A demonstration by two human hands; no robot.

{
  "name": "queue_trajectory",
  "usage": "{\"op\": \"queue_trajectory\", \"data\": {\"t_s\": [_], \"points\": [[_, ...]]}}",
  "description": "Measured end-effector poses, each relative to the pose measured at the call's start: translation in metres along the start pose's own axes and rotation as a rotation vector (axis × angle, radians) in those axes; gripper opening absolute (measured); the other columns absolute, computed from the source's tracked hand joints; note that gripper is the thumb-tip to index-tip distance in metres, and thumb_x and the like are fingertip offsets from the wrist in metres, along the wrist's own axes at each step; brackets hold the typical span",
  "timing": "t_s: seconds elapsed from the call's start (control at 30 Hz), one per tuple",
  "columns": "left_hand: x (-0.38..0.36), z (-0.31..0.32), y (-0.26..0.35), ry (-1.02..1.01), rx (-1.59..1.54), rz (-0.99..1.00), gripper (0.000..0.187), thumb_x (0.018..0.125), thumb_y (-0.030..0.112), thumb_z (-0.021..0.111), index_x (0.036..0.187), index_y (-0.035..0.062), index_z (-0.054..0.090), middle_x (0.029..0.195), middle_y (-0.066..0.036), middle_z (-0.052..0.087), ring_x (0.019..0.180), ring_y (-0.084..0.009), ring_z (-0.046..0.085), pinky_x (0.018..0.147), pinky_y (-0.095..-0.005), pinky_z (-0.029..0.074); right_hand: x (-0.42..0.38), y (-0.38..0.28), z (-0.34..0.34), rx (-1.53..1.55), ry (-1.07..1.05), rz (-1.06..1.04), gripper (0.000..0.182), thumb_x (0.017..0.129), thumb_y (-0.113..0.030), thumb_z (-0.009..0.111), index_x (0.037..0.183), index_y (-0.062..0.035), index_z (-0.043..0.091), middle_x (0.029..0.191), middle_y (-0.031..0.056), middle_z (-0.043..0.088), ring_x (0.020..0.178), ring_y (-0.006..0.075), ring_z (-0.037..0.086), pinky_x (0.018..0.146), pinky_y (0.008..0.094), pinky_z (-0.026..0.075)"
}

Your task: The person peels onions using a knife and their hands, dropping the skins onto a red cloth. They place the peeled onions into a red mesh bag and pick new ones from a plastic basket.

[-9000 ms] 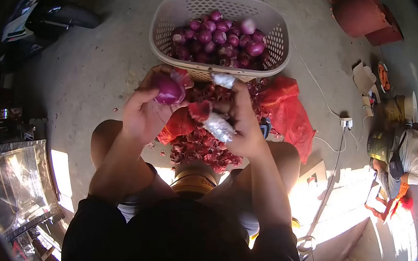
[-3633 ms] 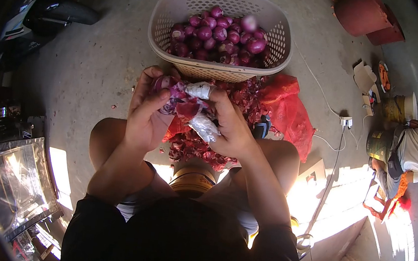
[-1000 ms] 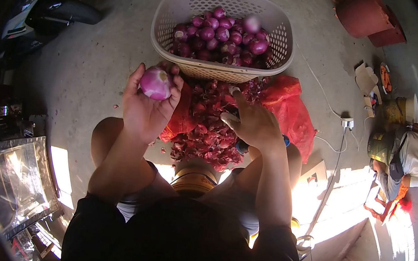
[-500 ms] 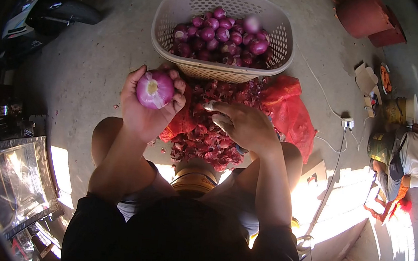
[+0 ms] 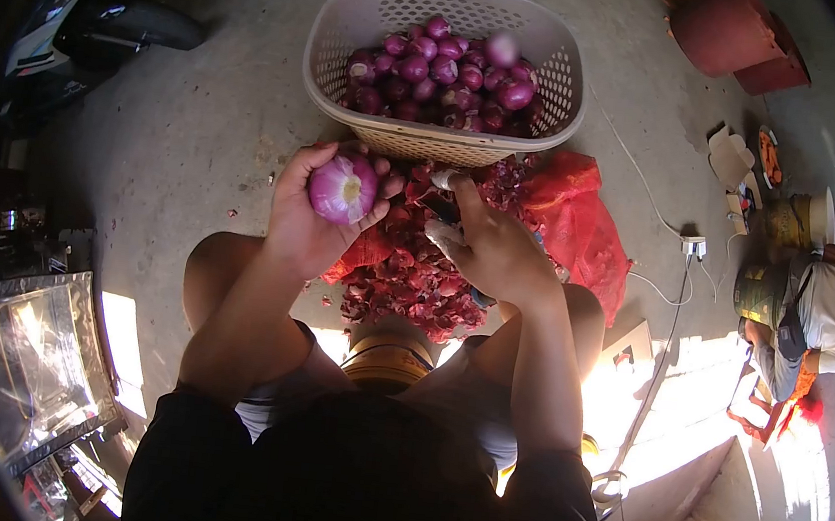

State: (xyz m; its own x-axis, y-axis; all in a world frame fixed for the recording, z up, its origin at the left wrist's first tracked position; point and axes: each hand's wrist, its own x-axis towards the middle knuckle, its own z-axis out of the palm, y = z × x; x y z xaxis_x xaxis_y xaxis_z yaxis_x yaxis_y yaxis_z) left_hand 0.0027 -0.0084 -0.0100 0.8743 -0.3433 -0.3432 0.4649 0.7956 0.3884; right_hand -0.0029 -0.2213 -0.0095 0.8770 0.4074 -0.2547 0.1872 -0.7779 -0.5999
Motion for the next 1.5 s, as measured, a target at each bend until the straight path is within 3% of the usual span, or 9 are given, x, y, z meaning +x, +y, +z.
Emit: {"op": "queue_trajectory", "data": {"t_s": [0.1, 0.3, 0.4, 0.5, 0.67, 0.8, 1.1, 1.37, 1.5], "points": [[0.002, -0.003, 0.002, -0.032, 0.005, 0.003, 0.029, 0.085, 0.031, 0.047, 0.097, 0.006, 0.053, 0.093, -0.01, 0.06, 0.092, -0.0269, 0.059, 0.078, -0.0387, 0.046, 0.0, 0.0, -0.001, 0.021, 0.148, -0.243, 0.044, 0.086, -0.025, 0.055, 0.124, -0.0081, 0.041, 0.093, 0.0158, 0.06, 0.081, 0.0329, 0.06, 0.069, 0.0426, 0.046], [0.004, 0.0, 0.0, -0.037, 0.006, 0.009, 0.029, 0.086, 0.03, 0.046, 0.098, 0.0053, 0.053, 0.092, -0.009, 0.06, 0.089, -0.0255, 0.06, 0.075, -0.0364, 0.047, 0.005, 0.006, 0.001, -0.001, 0.144, -0.352, 0.036, 0.085, -0.023, 0.056, 0.116, -0.0074, 0.045, 0.088, 0.0168, 0.06, 0.076, 0.0332, 0.059, 0.067, 0.0425, 0.046], [0.004, 0.001, 0.001, -0.066, 0.016, 0.022, 0.028, 0.086, 0.03, 0.046, 0.099, 0.0056, 0.053, 0.092, -0.009, 0.06, 0.089, -0.0246, 0.06, 0.076, -0.0359, 0.047, 0.001, -0.004, -0.004, 0.01, 0.042, -0.054, 0.042, 0.083, -0.024, 0.059, 0.119, -0.0088, 0.043, 0.083, 0.0171, 0.061, 0.073, 0.0338, 0.06, 0.064, 0.043, 0.046], [0.006, -0.005, 0.001, -0.046, 0.041, 0.025, 0.029, 0.086, 0.03, 0.046, 0.101, 0.006, 0.053, 0.092, -0.008, 0.06, 0.089, -0.0234, 0.06, 0.077, -0.0355, 0.047, 0.001, 0.002, 0.002, -0.023, 0.092, -0.03, 0.045, 0.082, -0.025, 0.061, 0.119, -0.0094, 0.042, 0.074, 0.0171, 0.061, 0.069, 0.0345, 0.06, 0.061, 0.0436, 0.046], [0.003, 0.004, 0.001, 0.041, 0.059, 0.022, 0.024, 0.085, 0.029, 0.047, 0.095, 0.0078, 0.053, 0.092, -0.01, 0.058, 0.086, -0.0263, 0.057, 0.07, -0.0342, 0.047, 0.008, 0.016, 0.012, 0.053, 0.125, -0.279, 0.046, 0.083, -0.028, 0.06, 0.122, -0.0107, 0.044, 0.067, 0.0175, 0.06, 0.066, 0.0346, 0.06, 0.06, 0.0432, 0.045], [0.003, 0.004, 0.0, 0.039, 0.063, 0.028, 0.024, 0.085, 0.029, 0.048, 0.095, 0.0077, 0.053, 0.092, -0.01, 0.058, 0.086, -0.0262, 0.057, 0.07, -0.0341, 0.047, 0.004, -0.001, 0.001, -0.007, 0.032, -0.121, 0.049, 0.083, -0.031, 0.059, 0.125, -0.0134, 0.044, 0.068, 0.0181, 0.06, 0.067, 0.0348, 0.06, 0.06, 0.043, 0.045], [0.0, 0.008, -0.001, 0.078, 0.148, -0.015, 0.024, 0.085, 0.028, 0.048, 0.098, 0.0075, 0.052, 0.092, -0.011, 0.06, 0.085, -0.027, 0.06, 0.069, -0.0346, 0.047, 0.004, -0.004, -0.001, 0.114, 0.111, -0.096, 0.034, 0.081, -0.032, 0.061, 0.103, -0.0079, 0.05, 0.067, 0.0174, 0.059, 0.065, 0.035, 0.059, 0.057, 0.0435, 0.044], [-0.001, 0.008, -0.001, 0.055, 0.182, -0.016, 0.023, 0.085, 0.026, 0.047, 0.099, 0.0073, 0.051, 0.092, -0.011, 0.06, 0.084, -0.0246, 0.06, 0.069, -0.0328, 0.047, 0.006, -0.001, 0.001, 0.07, 0.126, -0.164, 0.046, 0.075, -0.036, 0.067, 0.112, -0.0104, 0.055, 0.074, 0.017, 0.062, 0.069, 0.0345, 0.061, 0.059, 0.0412, 0.046], [0.003, 0.002, -0.003, 0.051, 0.708, 0.222, 0.026, 0.079, 0.018, 0.062, 0.099, 0.0063, 0.051, 0.09, -0.007, 0.058, 0.08, -0.0189, 0.059, 0.067, -0.0298, 0.047, 0.006, -0.003, -0.001, 0.016, 0.149, -0.089, 0.059, 0.071, -0.039, 0.069, 0.119, -0.0093, 0.051, 0.071, 0.0175, 0.061, 0.067, 0.034, 0.061, 0.058, 0.0414, 0.046]]}}
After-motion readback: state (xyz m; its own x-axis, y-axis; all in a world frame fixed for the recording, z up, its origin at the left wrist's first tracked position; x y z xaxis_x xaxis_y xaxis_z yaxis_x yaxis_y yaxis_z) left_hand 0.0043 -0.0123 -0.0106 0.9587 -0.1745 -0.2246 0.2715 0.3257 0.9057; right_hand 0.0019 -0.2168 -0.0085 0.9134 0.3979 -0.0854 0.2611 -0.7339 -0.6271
